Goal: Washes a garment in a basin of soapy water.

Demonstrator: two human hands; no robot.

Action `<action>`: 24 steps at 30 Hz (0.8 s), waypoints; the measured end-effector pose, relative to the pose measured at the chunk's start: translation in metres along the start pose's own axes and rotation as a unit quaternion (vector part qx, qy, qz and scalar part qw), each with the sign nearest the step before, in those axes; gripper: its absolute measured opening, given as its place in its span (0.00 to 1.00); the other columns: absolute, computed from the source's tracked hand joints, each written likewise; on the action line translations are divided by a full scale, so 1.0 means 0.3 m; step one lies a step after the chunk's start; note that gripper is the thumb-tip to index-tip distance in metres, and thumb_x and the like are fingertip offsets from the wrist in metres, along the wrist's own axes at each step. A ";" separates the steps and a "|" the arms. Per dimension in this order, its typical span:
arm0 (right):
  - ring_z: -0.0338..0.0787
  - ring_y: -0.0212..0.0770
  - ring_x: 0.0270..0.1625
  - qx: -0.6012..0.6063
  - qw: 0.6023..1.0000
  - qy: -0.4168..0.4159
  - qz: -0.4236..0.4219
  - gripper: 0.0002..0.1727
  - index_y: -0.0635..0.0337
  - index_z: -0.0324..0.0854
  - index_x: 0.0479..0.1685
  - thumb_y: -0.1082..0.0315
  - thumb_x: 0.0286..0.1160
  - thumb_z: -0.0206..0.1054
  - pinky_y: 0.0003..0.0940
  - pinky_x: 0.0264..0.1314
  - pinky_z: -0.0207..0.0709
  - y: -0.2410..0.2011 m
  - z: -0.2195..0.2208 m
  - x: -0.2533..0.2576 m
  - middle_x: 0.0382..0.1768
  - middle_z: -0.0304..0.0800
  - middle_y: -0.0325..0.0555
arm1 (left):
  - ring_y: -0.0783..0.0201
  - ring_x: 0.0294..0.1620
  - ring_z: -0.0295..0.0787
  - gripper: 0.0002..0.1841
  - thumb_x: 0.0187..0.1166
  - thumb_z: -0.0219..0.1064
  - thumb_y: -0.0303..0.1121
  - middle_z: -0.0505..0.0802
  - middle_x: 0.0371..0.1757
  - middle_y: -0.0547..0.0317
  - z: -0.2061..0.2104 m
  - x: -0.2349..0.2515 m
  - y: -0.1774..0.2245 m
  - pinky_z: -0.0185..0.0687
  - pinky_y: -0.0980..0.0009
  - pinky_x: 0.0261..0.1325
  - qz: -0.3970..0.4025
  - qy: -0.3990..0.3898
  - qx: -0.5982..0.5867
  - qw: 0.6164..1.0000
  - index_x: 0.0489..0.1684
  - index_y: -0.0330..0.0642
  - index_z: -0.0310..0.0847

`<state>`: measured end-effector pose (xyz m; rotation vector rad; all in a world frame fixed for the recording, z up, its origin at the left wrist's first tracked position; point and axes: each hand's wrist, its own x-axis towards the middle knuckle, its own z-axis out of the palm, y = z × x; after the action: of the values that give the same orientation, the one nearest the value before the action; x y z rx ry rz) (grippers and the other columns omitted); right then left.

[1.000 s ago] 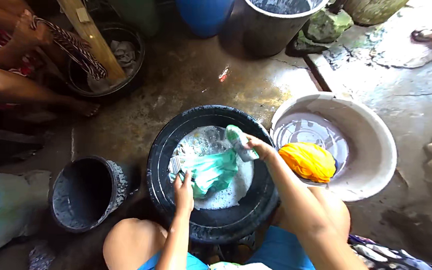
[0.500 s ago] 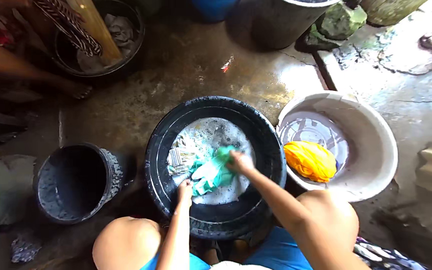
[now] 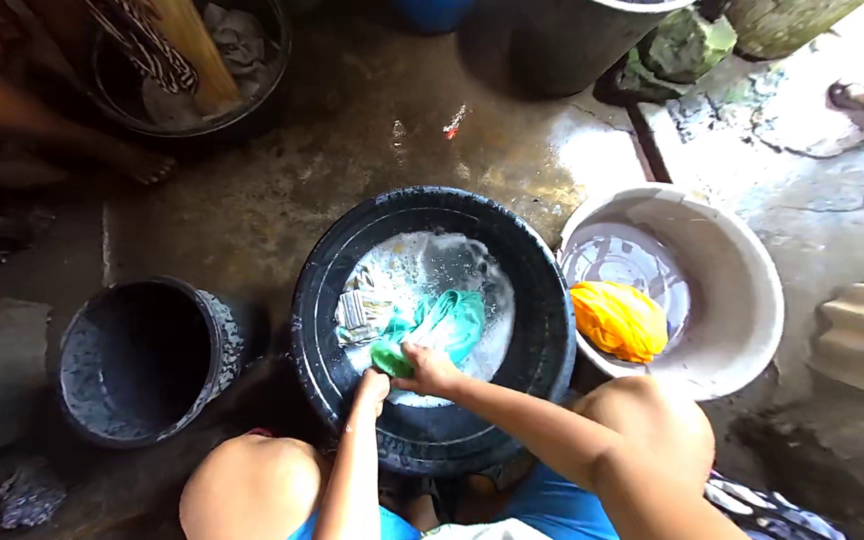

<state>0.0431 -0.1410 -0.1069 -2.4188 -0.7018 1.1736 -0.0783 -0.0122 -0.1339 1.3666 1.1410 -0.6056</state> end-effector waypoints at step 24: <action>0.86 0.42 0.39 0.353 0.932 0.034 0.080 0.24 0.68 0.82 0.58 0.55 0.77 0.72 0.44 0.47 0.83 0.103 -0.576 0.097 0.41 0.88 0.52 | 0.37 0.78 0.75 0.20 0.92 0.54 0.42 0.89 0.66 0.38 0.044 -0.120 0.240 0.48 0.29 0.84 0.206 -0.168 0.476 0.838 0.69 0.37 0.80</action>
<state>0.2054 -0.1671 -0.0390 -1.9032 -0.0252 1.1405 -0.0251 -0.0218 -0.0729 2.1490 0.1727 -1.1107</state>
